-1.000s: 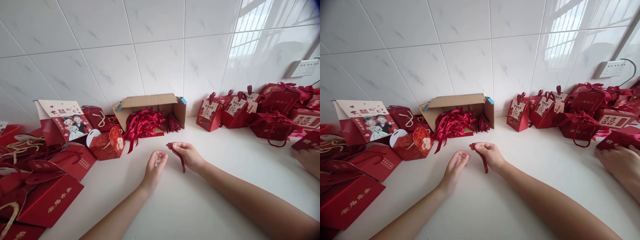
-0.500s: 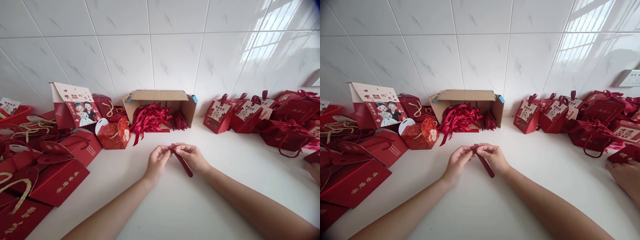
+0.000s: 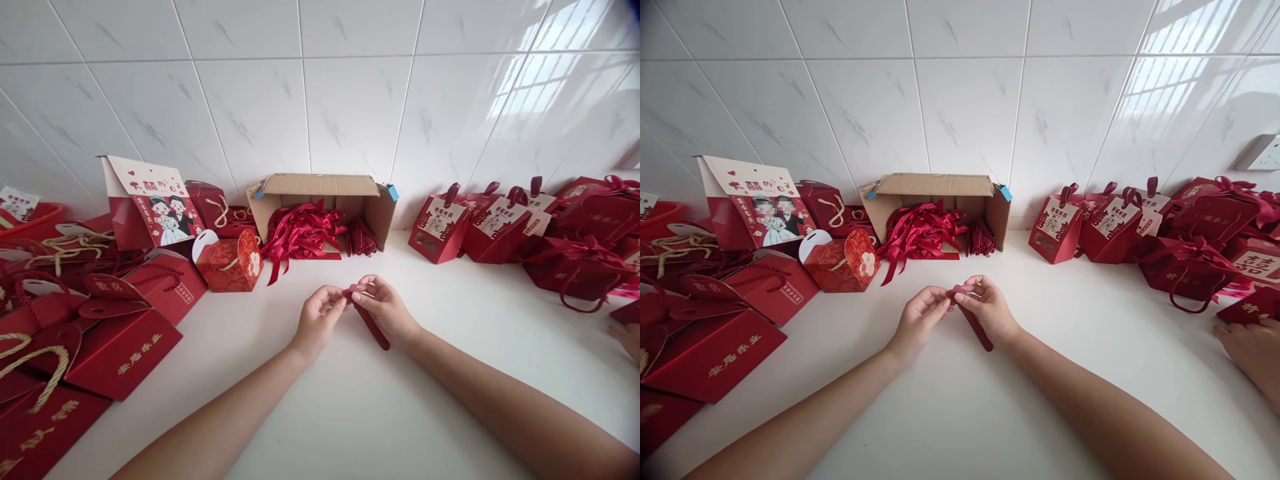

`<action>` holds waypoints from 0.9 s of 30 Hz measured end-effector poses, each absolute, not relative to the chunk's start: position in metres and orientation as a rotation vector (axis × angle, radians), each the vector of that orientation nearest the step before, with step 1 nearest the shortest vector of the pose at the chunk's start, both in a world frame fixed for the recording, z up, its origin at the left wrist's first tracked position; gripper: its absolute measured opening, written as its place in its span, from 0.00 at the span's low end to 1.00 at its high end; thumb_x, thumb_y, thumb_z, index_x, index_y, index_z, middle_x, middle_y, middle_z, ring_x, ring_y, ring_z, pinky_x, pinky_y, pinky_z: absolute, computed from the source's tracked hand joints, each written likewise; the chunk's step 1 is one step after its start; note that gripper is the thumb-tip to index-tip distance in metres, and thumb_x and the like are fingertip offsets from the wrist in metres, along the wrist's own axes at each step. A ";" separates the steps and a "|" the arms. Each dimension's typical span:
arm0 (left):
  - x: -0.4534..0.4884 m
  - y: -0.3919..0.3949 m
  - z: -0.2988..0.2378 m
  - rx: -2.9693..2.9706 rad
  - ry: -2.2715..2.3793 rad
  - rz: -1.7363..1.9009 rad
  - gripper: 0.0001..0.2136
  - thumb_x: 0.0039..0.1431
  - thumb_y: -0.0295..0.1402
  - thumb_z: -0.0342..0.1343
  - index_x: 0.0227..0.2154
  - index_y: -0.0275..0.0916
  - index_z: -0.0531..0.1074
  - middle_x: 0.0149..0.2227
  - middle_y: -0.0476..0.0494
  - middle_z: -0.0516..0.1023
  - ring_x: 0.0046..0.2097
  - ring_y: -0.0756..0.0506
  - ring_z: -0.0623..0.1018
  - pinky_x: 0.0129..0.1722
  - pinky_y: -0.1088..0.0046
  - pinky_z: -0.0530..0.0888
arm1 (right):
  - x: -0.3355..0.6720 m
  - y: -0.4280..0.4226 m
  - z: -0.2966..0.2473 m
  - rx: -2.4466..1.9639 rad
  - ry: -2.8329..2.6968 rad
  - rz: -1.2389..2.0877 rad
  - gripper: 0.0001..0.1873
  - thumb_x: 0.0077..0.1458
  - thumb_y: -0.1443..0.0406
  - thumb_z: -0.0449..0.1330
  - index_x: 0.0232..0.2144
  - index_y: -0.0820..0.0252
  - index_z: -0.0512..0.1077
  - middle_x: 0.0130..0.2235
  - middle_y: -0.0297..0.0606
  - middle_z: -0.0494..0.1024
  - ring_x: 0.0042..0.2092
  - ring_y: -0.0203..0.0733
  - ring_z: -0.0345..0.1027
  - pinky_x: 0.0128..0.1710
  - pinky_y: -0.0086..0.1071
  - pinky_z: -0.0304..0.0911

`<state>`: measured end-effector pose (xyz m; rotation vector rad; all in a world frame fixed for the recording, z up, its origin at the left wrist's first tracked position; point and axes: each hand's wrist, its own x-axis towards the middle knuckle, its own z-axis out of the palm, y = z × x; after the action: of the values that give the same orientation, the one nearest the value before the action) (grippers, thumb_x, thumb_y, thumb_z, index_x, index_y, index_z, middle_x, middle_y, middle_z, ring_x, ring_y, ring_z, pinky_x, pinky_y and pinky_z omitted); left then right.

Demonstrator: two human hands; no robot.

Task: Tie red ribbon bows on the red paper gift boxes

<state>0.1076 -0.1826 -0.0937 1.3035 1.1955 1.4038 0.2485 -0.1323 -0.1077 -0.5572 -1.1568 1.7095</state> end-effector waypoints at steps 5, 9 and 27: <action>0.093 -0.180 -0.082 1.369 1.270 1.277 0.09 0.50 0.38 0.58 0.32 0.38 0.74 0.36 0.42 0.78 0.42 0.43 0.75 0.46 0.66 0.69 | 0.255 -0.124 -0.110 -0.623 -1.150 1.686 0.14 0.40 0.62 0.70 0.28 0.58 0.70 0.33 0.34 0.77 0.36 0.37 0.71 0.43 0.33 0.65; 0.044 -0.220 -0.068 1.628 1.480 1.139 0.11 0.49 0.35 0.59 0.36 0.41 0.76 0.42 0.42 0.77 0.49 0.40 0.73 0.53 0.65 0.65 | 0.262 -0.114 -0.115 -0.752 -1.079 1.683 0.16 0.38 0.60 0.71 0.29 0.56 0.70 0.38 0.35 0.78 0.41 0.40 0.72 0.40 0.31 0.66; 0.164 -0.412 -0.101 2.153 1.119 0.573 0.19 0.55 0.46 0.53 0.51 0.57 0.66 0.58 0.44 0.65 0.61 0.36 0.62 0.52 0.50 0.67 | 0.269 -0.118 -0.119 -0.734 -1.068 1.709 0.14 0.39 0.62 0.71 0.29 0.56 0.72 0.38 0.35 0.78 0.40 0.37 0.72 0.34 0.26 0.68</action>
<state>0.1639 -0.4119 -0.1009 2.1532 1.1189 0.5730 0.2691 -0.1178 -0.1186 -0.7337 -1.0679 1.7090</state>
